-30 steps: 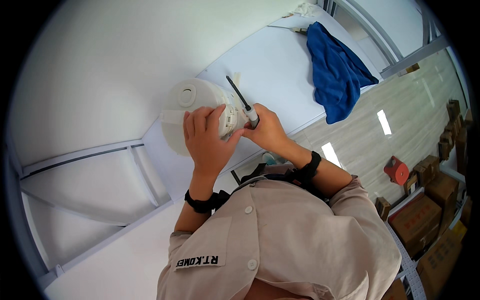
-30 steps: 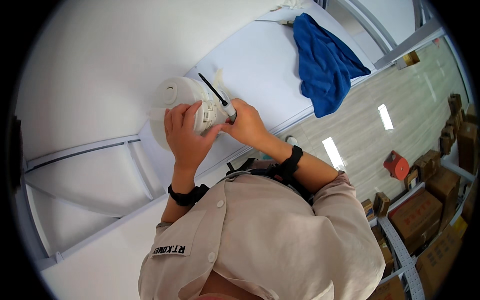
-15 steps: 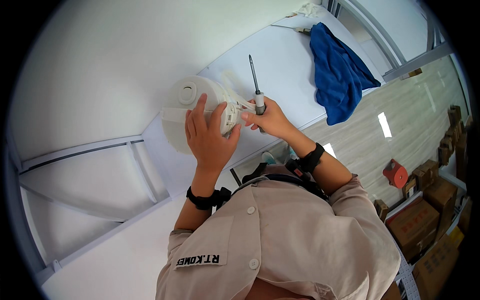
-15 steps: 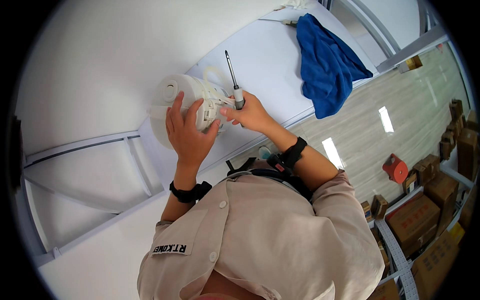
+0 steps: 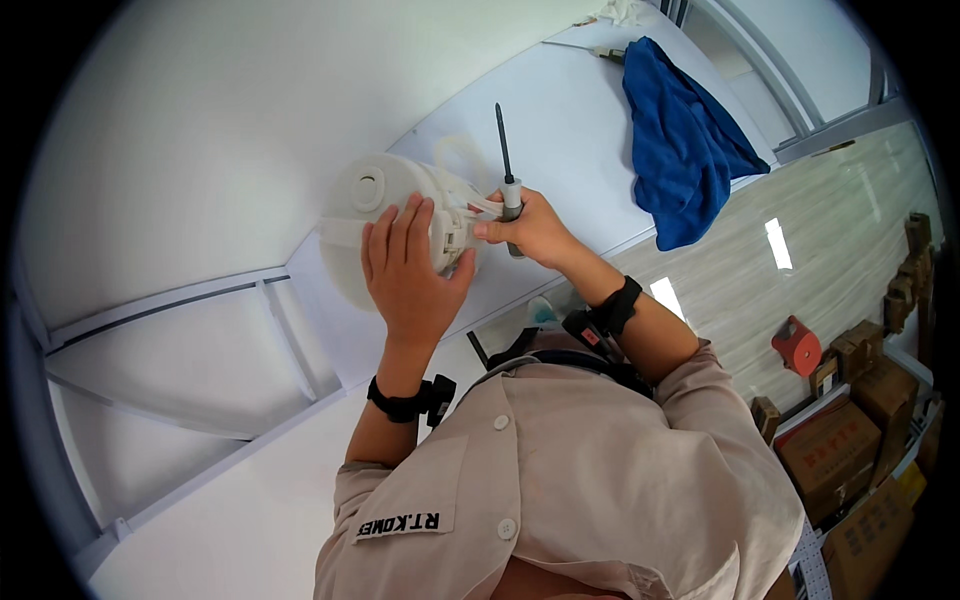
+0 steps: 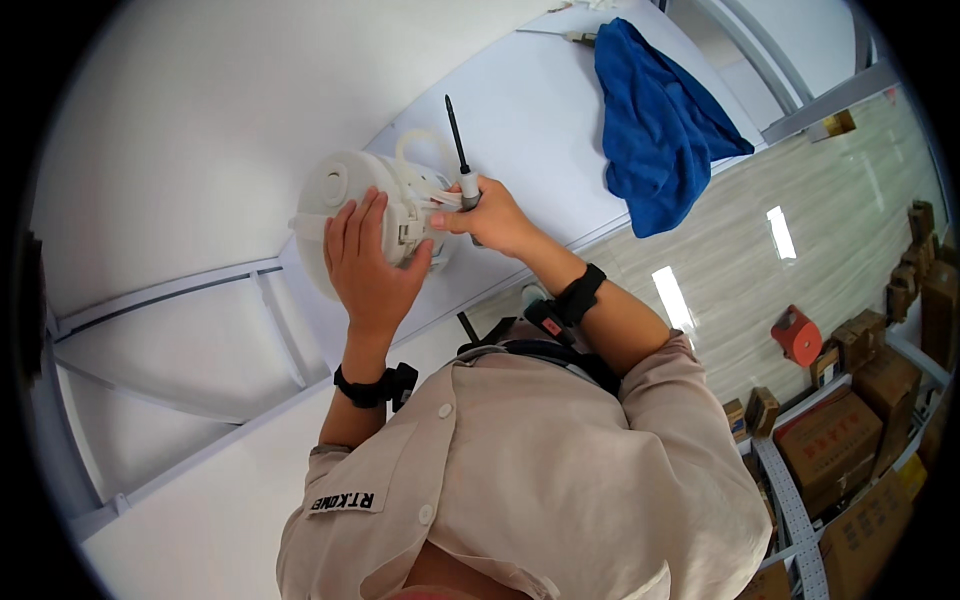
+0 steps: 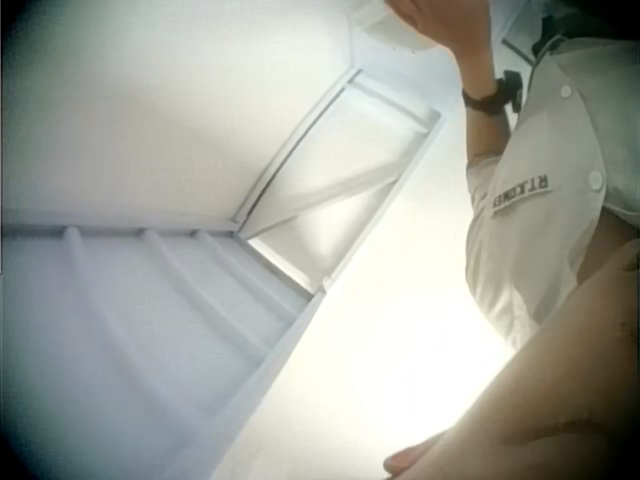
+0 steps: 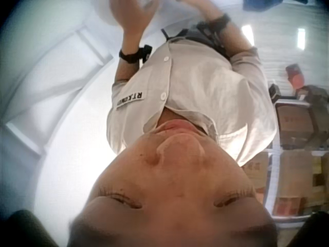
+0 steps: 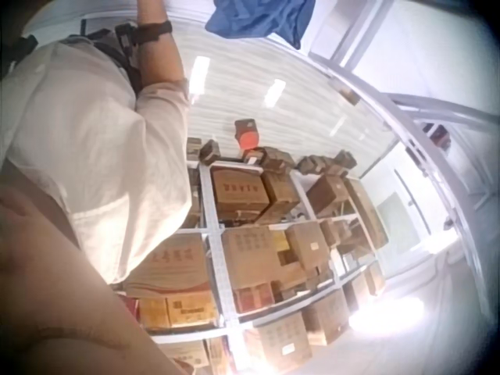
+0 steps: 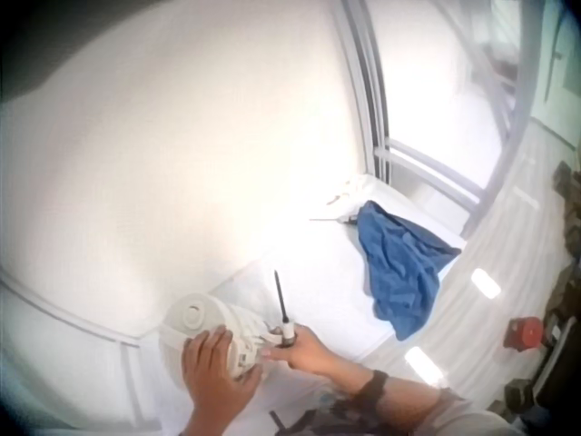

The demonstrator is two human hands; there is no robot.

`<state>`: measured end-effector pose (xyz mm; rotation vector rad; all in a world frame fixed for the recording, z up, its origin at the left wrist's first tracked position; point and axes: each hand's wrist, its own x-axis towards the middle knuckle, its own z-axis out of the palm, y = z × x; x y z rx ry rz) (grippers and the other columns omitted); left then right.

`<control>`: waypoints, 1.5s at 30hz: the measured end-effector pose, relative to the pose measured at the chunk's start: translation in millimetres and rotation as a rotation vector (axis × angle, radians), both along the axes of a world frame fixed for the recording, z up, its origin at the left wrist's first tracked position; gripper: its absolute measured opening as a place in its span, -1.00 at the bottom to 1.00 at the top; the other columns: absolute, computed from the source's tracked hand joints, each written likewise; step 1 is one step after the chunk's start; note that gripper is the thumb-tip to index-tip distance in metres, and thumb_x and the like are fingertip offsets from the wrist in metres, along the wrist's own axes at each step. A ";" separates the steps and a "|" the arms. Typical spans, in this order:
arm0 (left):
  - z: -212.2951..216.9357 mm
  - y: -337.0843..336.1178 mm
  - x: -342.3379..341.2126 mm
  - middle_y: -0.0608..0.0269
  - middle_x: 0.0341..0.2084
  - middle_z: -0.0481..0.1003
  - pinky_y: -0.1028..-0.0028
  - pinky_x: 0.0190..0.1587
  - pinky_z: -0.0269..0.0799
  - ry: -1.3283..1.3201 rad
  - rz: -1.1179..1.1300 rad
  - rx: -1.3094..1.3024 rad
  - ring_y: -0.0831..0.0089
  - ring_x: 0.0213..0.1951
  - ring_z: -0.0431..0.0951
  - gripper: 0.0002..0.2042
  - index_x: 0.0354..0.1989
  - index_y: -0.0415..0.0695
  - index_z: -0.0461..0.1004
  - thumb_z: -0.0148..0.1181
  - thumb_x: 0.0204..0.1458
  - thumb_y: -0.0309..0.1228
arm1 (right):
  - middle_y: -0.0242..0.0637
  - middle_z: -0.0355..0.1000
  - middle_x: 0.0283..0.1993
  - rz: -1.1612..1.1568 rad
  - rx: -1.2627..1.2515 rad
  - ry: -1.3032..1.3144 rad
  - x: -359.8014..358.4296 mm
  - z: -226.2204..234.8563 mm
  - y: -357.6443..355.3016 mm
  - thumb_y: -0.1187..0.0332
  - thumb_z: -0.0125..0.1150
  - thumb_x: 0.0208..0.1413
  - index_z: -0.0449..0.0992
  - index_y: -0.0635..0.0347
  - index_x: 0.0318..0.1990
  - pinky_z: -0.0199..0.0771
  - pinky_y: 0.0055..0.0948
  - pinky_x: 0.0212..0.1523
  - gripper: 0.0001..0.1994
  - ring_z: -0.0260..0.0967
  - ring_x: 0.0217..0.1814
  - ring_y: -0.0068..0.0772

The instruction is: The person uses a screwdriver to remove screws from a white circular appliance lid, then inserts a small cylindrical component into the center. They reattach the lid and continue tightening screws to secure the assembly.

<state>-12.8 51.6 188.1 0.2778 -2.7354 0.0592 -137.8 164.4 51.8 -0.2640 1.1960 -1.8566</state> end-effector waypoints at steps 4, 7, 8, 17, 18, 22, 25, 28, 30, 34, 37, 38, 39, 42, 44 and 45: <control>-1.9 -1.6 1.4 0.23 0.27 0.50 -0.04 0.45 0.14 -0.008 0.013 -0.002 0.09 0.32 0.38 -0.26 0.27 -0.08 0.48 0.56 -0.20 -0.22 | -0.21 0.62 -0.15 0.056 0.070 0.027 -3.6 5.7 -0.6 0.44 0.61 0.05 0.49 0.33 0.00 0.64 -0.43 -0.15 -0.57 0.57 -0.17 -0.48; -1.4 -0.5 1.7 0.22 0.27 0.50 -0.04 0.45 0.14 -0.004 0.013 0.014 0.09 0.32 0.38 -0.26 0.27 -0.08 0.47 0.55 -0.20 -0.23 | -0.21 0.63 -0.16 0.085 0.083 0.008 -6.6 15.1 4.3 0.45 0.61 0.04 0.50 0.31 0.00 0.62 -0.45 -0.19 -0.57 0.56 -0.18 -0.49; -1.4 -0.8 2.3 0.22 0.27 0.50 -0.04 0.45 0.14 -0.005 0.015 0.015 0.09 0.32 0.38 -0.25 0.27 -0.08 0.47 0.56 -0.20 -0.23 | -0.22 0.62 -0.16 0.079 0.061 0.010 -6.2 11.8 2.3 0.45 0.62 0.04 0.51 0.30 -0.01 0.60 -0.47 -0.20 -0.58 0.56 -0.19 -0.50; -0.1 -2.6 -0.1 0.19 0.29 0.48 -0.05 0.44 0.14 -0.030 0.019 0.013 0.07 0.31 0.37 -0.23 0.29 -0.10 0.46 0.56 -0.21 -0.23 | -0.40 0.52 -0.39 0.013 -0.035 -0.001 -8.2 -2.0 -10.4 0.36 0.70 -0.09 0.54 0.25 -0.12 0.21 -0.54 -0.59 -0.56 0.31 -0.52 -0.65; 0.5 -2.8 0.1 0.19 0.30 0.48 -0.05 0.44 0.14 -0.033 0.015 0.017 0.06 0.31 0.37 -0.23 0.29 -0.11 0.46 0.56 -0.21 -0.24 | -0.40 0.52 -0.39 0.013 -0.041 -0.012 -8.9 -0.5 -10.5 0.37 0.70 -0.10 0.54 0.25 -0.12 0.19 -0.54 -0.59 -0.56 0.31 -0.52 -0.65; 0.5 -5.5 1.7 0.16 0.32 0.46 -0.05 0.43 0.14 -0.039 -0.001 0.020 0.03 0.30 0.37 -0.22 0.30 -0.14 0.45 0.55 -0.20 -0.25 | -0.30 0.62 -0.15 0.097 0.019 -0.055 -13.3 5.1 -9.6 0.52 0.61 -0.04 0.52 0.28 -0.09 0.54 -0.48 -0.16 -0.62 0.55 -0.17 -0.51; 0.0 -7.2 2.4 0.14 0.33 0.45 -0.05 0.43 0.13 -0.045 -0.009 0.031 0.03 0.30 0.37 -0.22 0.31 -0.16 0.44 0.55 -0.19 -0.25 | -0.30 0.62 -0.17 0.082 0.006 -0.033 -13.5 4.3 -10.4 0.50 0.63 -0.05 0.55 0.27 -0.12 0.53 -0.48 -0.15 -0.63 0.54 -0.18 -0.51; 0.0 -7.5 3.2 0.13 0.34 0.44 -0.04 0.44 0.12 -0.046 -0.014 0.030 0.02 0.30 0.36 -0.21 0.32 -0.16 0.43 0.54 -0.18 -0.25 | -0.30 0.63 -0.19 0.116 0.009 0.005 -16.0 5.1 -9.3 0.48 0.64 -0.06 0.58 0.26 -0.17 0.53 -0.49 -0.16 -0.66 0.54 -0.19 -0.52; 0.1 -7.0 2.9 0.17 0.32 0.45 -0.04 0.44 0.11 -0.034 -0.012 0.033 0.07 0.31 0.36 -0.25 0.29 -0.15 0.45 0.52 -0.18 -0.27 | -0.31 0.62 -0.21 0.116 0.014 0.014 -16.7 6.1 -9.4 0.47 0.63 -0.06 0.59 0.26 -0.19 0.52 -0.49 -0.17 -0.69 0.54 -0.20 -0.53; -1.2 -8.6 3.5 0.13 0.34 0.44 -0.05 0.44 0.10 -0.052 -0.018 0.025 0.02 0.31 0.35 -0.21 0.33 -0.16 0.42 0.54 -0.17 -0.23 | -0.33 0.62 -0.23 0.115 0.016 0.012 -17.9 6.6 -10.5 0.48 0.62 -0.06 0.59 0.24 -0.20 0.52 -0.50 -0.17 -0.70 0.54 -0.21 -0.52; -2.4 -11.1 3.9 0.13 0.34 0.44 -0.06 0.45 0.10 -0.051 -0.022 0.018 0.02 0.32 0.34 -0.21 0.32 -0.16 0.42 0.54 -0.17 -0.24 | -0.32 0.62 -0.21 0.099 -0.005 0.030 -17.2 10.1 -12.9 0.48 0.63 -0.07 0.58 0.22 -0.23 0.50 -0.51 -0.19 -0.70 0.53 -0.21 -0.53; -2.1 -11.2 3.2 0.13 0.34 0.44 -0.06 0.45 0.10 -0.053 -0.021 0.016 0.03 0.32 0.34 -0.21 0.32 -0.16 0.42 0.54 -0.17 -0.24 | -0.32 0.62 -0.24 0.084 -0.015 0.031 -17.4 9.3 -13.7 0.47 0.62 -0.06 0.56 0.21 -0.25 0.47 -0.51 -0.23 -0.71 0.52 -0.24 -0.54; -2.6 -10.8 3.9 0.13 0.33 0.44 -0.06 0.45 0.10 -0.056 -0.018 0.017 0.03 0.32 0.34 -0.22 0.32 -0.16 0.42 0.54 -0.17 -0.24 | -0.33 0.61 -0.27 0.072 -0.023 0.030 -16.0 8.7 -14.2 0.45 0.62 -0.05 0.55 0.20 -0.27 0.45 -0.52 -0.28 -0.71 0.50 -0.28 -0.56; -1.8 -10.3 4.7 0.13 0.34 0.44 -0.06 0.46 0.09 -0.072 -0.009 0.013 0.04 0.33 0.34 -0.21 0.32 -0.15 0.42 0.54 -0.18 -0.24 | -0.36 0.57 -0.39 0.114 0.044 -0.007 -19.6 15.0 -14.1 0.40 0.59 0.02 0.51 0.17 -0.32 0.34 -0.53 -0.42 -0.73 0.45 -0.38 -0.60; -1.7 -10.4 6.4 0.14 0.34 0.43 -0.06 0.46 0.08 -0.080 0.000 0.014 0.04 0.34 0.33 -0.21 0.33 -0.14 0.41 0.54 -0.18 -0.25 | -0.38 0.53 -0.46 0.109 0.056 -0.001 -17.7 16.4 -16.8 0.35 0.57 0.07 0.48 0.16 -0.34 0.27 -0.54 -0.49 -0.73 0.42 -0.44 -0.62; -2.6 -10.6 6.2 0.14 0.34 0.43 -0.06 0.47 0.08 -0.082 0.001 0.014 0.04 0.34 0.33 -0.20 0.33 -0.14 0.41 0.54 -0.19 -0.25 | -0.39 0.52 -0.49 0.073 0.028 0.024 -14.6 14.3 -19.7 0.33 0.56 0.10 0.47 0.16 -0.35 0.25 -0.54 -0.51 -0.72 0.40 -0.46 -0.63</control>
